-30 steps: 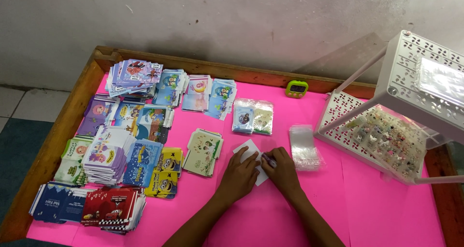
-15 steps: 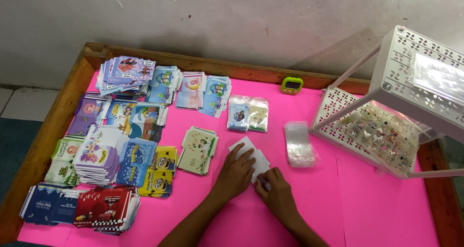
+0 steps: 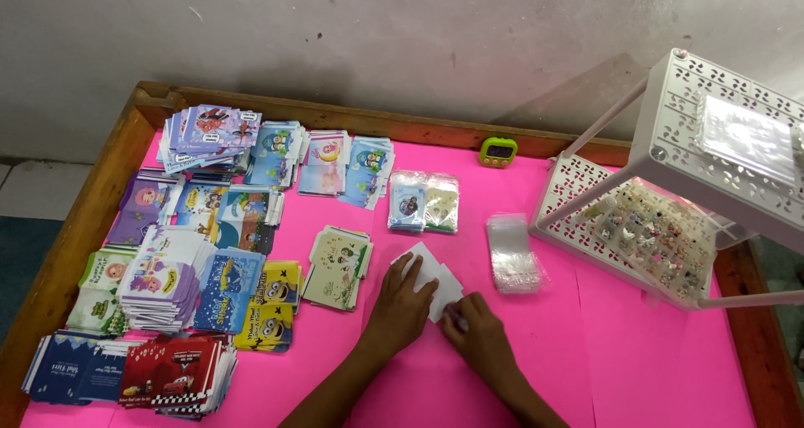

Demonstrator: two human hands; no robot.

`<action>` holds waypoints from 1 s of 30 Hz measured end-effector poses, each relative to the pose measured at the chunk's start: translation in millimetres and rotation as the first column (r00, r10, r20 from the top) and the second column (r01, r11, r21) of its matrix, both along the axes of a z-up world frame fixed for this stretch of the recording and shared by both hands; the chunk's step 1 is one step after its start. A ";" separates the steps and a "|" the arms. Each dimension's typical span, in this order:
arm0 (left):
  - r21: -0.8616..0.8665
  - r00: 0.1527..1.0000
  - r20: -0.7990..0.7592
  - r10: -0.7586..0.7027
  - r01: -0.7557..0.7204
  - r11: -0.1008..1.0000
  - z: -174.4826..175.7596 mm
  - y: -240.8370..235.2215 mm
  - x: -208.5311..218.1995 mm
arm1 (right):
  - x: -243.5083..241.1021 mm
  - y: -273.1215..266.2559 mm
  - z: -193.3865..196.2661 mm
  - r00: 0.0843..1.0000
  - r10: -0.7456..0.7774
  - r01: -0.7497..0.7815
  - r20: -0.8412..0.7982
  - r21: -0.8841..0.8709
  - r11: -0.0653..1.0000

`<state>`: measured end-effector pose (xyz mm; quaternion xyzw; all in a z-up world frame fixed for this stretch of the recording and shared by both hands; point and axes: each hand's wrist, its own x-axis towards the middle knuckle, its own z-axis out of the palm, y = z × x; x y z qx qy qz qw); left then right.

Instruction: Folding small cards and inserting them into clear plastic sleeves at a workshop table.

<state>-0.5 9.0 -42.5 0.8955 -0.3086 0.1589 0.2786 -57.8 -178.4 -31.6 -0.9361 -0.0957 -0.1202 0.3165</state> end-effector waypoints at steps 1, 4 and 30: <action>0.000 1.000 0.002 0.002 -0.002 1.000 -0.4 -0.6 0.0 | 0.2 -1.3 0.4 1.000 0.002 -0.002 0.002 0.000 1.000; 0.017 0.998 -0.057 0.025 -0.024 1.000 -0.5 -0.8 -0.6 | 5.3 -7.5 0.5 0.991 0.069 -0.067 -0.116 0.024 0.997; 0.005 0.999 -0.031 0.016 -0.016 1.000 2.4 -1.6 -3.7 | 73.7 5.1 -3.9 0.997 -0.077 0.077 0.002 0.030 0.997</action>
